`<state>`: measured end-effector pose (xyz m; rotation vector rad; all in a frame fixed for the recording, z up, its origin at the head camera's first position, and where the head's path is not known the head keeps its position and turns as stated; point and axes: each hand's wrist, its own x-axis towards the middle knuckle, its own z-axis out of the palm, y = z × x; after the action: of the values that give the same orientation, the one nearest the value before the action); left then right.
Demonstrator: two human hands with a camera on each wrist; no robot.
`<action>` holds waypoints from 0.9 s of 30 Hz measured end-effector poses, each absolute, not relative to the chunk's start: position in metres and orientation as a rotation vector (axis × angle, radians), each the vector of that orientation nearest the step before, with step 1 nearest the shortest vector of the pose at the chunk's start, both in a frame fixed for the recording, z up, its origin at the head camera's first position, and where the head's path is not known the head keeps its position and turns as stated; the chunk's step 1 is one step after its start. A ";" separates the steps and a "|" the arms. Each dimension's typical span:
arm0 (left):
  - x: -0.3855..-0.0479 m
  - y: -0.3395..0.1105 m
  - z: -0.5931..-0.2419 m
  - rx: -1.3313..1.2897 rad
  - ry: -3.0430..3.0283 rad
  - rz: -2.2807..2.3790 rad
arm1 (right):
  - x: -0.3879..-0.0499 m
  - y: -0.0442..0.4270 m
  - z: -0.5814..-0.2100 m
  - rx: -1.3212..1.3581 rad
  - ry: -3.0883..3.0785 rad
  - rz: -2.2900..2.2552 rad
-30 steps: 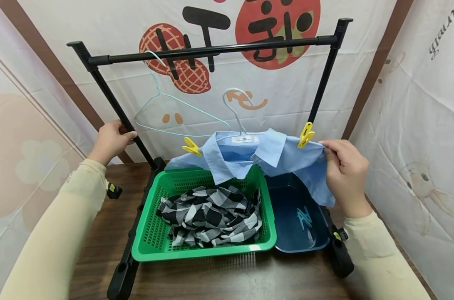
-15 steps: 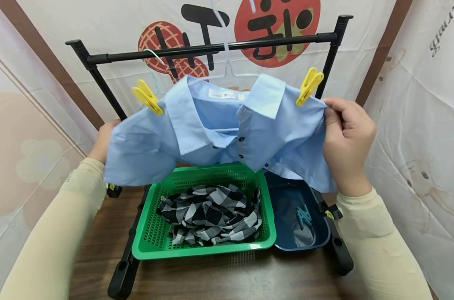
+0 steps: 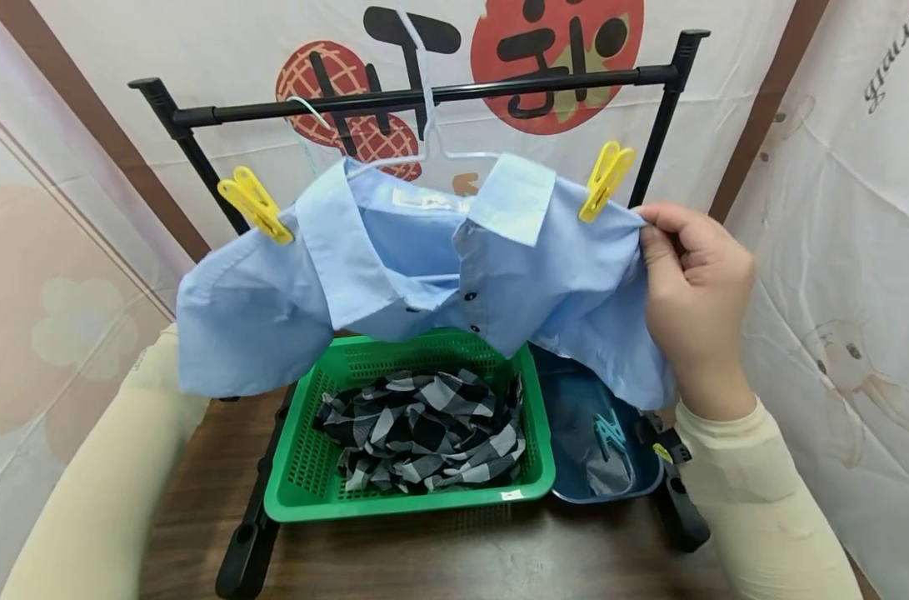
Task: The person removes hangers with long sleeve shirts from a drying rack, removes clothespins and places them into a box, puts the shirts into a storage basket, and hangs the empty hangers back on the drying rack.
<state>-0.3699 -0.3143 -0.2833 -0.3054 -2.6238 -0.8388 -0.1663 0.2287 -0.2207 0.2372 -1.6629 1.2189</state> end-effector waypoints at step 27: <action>-0.264 -0.309 -0.307 -0.343 -2.089 -1.875 | -0.174 0.226 -0.302 0.210 -1.949 1.219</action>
<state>-0.2638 -0.3087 -0.3066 -0.3429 -2.0893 -1.8752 -0.1736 0.2255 -0.3018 0.2098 -1.9489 1.2190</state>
